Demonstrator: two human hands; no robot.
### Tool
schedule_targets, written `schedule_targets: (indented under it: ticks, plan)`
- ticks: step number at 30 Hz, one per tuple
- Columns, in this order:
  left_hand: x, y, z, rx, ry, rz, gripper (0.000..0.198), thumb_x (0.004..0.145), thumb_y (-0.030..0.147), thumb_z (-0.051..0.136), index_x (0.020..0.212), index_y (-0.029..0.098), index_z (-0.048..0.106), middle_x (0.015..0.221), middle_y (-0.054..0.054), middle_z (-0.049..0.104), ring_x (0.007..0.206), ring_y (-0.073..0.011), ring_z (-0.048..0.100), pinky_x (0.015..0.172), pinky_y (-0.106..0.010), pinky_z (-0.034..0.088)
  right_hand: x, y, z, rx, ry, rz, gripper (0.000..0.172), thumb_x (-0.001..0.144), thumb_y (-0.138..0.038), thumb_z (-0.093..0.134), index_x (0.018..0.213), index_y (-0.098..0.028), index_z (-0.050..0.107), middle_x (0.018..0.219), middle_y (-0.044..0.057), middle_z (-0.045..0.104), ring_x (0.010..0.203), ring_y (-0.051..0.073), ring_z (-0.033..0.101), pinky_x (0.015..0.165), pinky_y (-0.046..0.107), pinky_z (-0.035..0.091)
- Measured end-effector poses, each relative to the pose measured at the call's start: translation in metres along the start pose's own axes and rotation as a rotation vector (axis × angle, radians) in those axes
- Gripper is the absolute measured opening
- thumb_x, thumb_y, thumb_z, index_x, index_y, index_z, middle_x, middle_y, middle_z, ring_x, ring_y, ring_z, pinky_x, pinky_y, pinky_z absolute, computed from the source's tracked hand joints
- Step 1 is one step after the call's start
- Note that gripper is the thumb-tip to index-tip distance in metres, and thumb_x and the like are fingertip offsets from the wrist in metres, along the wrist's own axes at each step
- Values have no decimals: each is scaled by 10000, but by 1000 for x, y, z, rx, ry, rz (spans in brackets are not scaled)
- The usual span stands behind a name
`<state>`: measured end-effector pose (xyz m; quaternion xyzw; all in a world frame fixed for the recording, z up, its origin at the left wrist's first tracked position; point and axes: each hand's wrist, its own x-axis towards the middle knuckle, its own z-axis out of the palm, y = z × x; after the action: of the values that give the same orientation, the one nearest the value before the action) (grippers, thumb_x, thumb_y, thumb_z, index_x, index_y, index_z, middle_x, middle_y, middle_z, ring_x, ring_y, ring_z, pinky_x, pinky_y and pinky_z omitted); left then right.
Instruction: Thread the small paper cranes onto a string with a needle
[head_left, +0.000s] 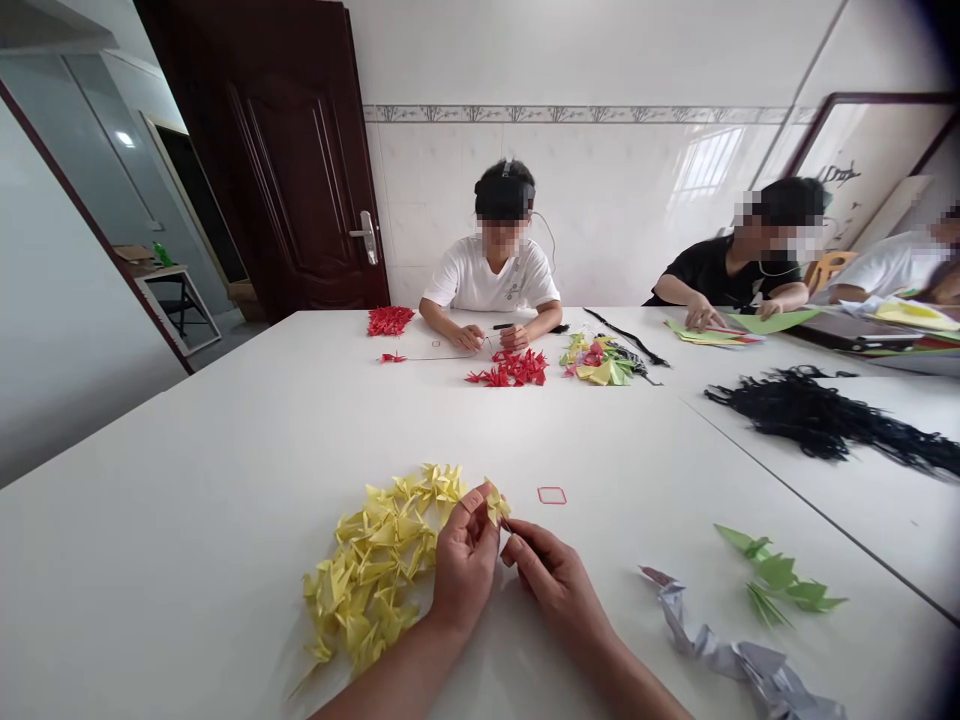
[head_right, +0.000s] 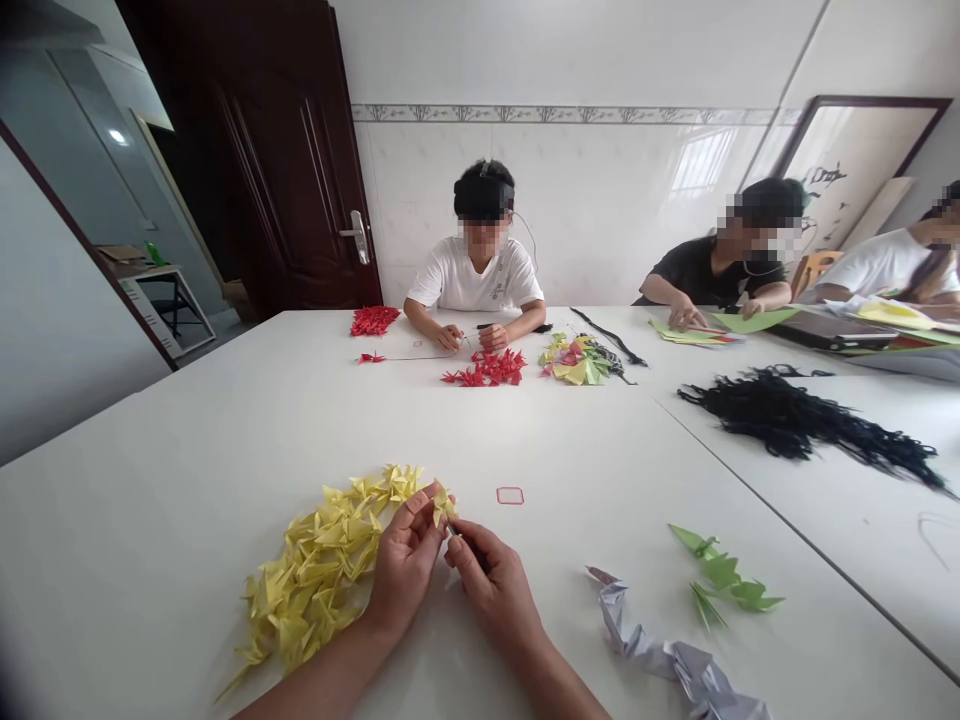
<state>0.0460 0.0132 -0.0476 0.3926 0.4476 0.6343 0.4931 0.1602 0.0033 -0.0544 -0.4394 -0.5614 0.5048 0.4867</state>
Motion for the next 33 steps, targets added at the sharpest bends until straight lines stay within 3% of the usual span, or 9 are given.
schedule_targets:
  ticks: [3,5,8,11,14,21,26,33]
  plan:
    - [0,-2,-2,31,1,11,459,697,358,690,1100,173,570,1120,-104,639,1012,-202,605,881,-302,476,-1,3,1,28,51,-44,382,791,-471,588,981,-149,667,679,24,600,605,137,528,567,238,443]
    - [-1,-4,-3,70,-18,8,455,727,379,665,1120,175,561,1133,-104,627,1008,-199,598,862,-287,479,-1,5,1,34,155,-77,362,775,-446,621,989,-156,653,632,-4,560,590,127,511,568,226,441]
    - [-1,-9,-4,150,-112,-7,430,768,401,624,1129,173,568,1044,-89,650,925,-187,610,803,-267,493,1,8,0,66,281,-105,400,748,-418,664,1057,-168,618,579,-44,501,544,109,488,549,205,442]
    - [-3,-10,-3,194,-265,-2,406,798,415,587,1112,158,581,955,-81,661,864,-179,616,804,-276,493,4,8,-1,114,240,-100,397,714,-435,688,996,-158,644,659,3,594,622,141,569,621,231,492]
    - [-4,-7,-1,181,-338,13,387,798,435,579,1056,146,597,1031,-103,647,917,-191,610,867,-296,473,5,7,-3,101,201,-88,344,689,-455,699,837,-146,683,742,62,663,710,189,619,682,257,514]
    - [-6,-8,2,175,-282,-22,430,769,457,607,1035,119,588,790,-63,636,694,-132,576,671,-236,472,7,8,-6,163,250,13,387,584,-510,748,762,-168,710,766,77,715,750,231,656,701,271,537]
    - [-6,-6,3,168,-295,-5,373,791,424,591,1011,122,598,770,-46,617,670,-111,542,652,-216,448,9,17,-7,164,271,31,398,580,-496,755,823,-183,727,815,74,725,794,245,660,700,268,538]
    - [-8,-3,4,194,-314,19,333,809,388,569,1009,124,601,802,-52,627,691,-117,550,668,-217,454,10,36,-6,123,281,8,402,611,-497,734,849,-173,721,560,37,644,637,224,633,478,233,486]
